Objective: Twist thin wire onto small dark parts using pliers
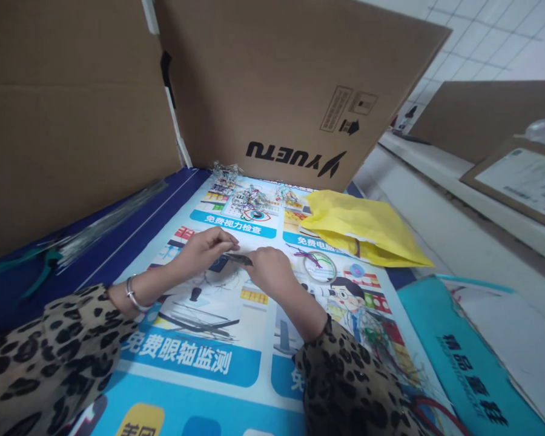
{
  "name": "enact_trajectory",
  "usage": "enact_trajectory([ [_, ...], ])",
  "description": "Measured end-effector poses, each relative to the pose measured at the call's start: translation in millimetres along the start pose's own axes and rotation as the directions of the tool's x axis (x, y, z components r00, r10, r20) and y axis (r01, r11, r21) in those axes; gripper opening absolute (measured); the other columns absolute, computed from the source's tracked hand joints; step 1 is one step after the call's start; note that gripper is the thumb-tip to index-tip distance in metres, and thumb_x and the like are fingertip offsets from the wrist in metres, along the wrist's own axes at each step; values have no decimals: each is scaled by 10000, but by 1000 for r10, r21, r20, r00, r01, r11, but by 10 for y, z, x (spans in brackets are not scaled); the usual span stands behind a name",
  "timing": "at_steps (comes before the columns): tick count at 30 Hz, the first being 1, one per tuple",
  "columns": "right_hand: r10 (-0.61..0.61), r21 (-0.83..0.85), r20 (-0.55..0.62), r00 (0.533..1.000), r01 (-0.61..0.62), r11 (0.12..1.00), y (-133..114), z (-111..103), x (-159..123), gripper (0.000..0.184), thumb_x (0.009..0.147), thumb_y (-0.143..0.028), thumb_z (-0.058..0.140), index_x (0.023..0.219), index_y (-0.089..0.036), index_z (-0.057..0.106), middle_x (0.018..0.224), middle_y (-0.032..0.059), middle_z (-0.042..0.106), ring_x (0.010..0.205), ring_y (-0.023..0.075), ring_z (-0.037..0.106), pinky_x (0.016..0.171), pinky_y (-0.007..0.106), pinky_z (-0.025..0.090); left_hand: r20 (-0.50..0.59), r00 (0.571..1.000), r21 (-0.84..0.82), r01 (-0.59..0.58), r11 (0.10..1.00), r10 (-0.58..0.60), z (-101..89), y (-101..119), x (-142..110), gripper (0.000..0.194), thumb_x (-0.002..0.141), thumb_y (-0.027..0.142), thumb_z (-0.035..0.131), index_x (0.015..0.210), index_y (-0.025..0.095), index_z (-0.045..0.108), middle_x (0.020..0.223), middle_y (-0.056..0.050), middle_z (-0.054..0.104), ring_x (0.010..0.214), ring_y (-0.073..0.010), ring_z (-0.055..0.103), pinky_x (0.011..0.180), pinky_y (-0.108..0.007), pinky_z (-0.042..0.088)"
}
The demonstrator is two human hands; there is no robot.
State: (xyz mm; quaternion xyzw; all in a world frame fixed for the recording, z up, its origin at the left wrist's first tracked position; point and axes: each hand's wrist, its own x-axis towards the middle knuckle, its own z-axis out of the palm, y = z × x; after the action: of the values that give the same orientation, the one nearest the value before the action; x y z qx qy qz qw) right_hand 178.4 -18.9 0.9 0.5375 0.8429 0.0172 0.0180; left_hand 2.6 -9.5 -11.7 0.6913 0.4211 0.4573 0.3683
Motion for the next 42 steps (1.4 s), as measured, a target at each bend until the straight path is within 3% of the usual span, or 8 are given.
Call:
enact_trajectory([
  [3,31,-10,-87,996,-32,999,38,36,26,249,825,-391,469,777,-204,626,793,37,640,760,160,553,596,251,302,-84,992,-50,88,995,-92,-62,-73,62,88,746,248,523,698,185,563,792,-23,638,790,-159,584,692,-250,412],
  [7,108,23,-146,983,-105,994,108,68,58,270,843,-398,441,774,-201,612,798,35,628,768,156,540,597,247,298,-62,991,-54,118,992,-121,-107,-129,96,105,717,275,558,696,180,596,751,-16,627,736,-153,555,665,-245,403],
  [13,95,50,-108,990,-90,995,102,98,67,272,836,-409,448,785,-200,614,800,34,631,775,152,547,605,244,303,-22,998,34,52,998,-52,-73,-129,79,111,721,273,557,702,190,627,696,-1,612,666,-136,522,621,-233,382],
  [21,137,-4,-80,987,-138,990,72,135,42,299,855,-435,396,827,-224,606,818,32,651,722,155,564,558,249,273,40,998,64,42,997,-45,-69,-155,73,124,746,288,540,723,192,616,712,0,604,669,-131,516,618,-228,370],
  [27,75,-158,-209,975,-110,981,129,194,19,150,804,-268,482,809,-189,610,786,61,633,760,185,540,621,277,292,37,996,296,-85,951,78,-144,-203,121,132,772,259,502,789,203,620,790,-17,591,766,-156,520,694,-257,375],
  [31,0,-214,-244,970,-54,975,167,239,10,126,769,-195,488,789,-170,611,752,76,616,756,194,517,648,301,275,110,989,438,-139,888,100,-174,-316,151,108,751,254,529,739,193,617,790,-36,568,836,-187,502,763,-294,371],
  [38,-79,-229,-244,967,22,973,181,257,21,131,757,-167,473,778,-167,602,733,64,598,731,188,488,623,302,231,191,974,516,-204,832,120,-119,-379,141,120,750,207,525,640,171,557,773,-39,562,842,-180,495,776,-306,383],
  [42,-109,-231,-260,959,48,972,185,265,26,132,772,-178,465,755,-161,594,722,65,586,725,187,476,621,307,216,191,976,494,-186,849,102,-115,-363,142,118,760,196,507,648,168,529,765,-35,560,814,-167,503,747,-295,392],
])
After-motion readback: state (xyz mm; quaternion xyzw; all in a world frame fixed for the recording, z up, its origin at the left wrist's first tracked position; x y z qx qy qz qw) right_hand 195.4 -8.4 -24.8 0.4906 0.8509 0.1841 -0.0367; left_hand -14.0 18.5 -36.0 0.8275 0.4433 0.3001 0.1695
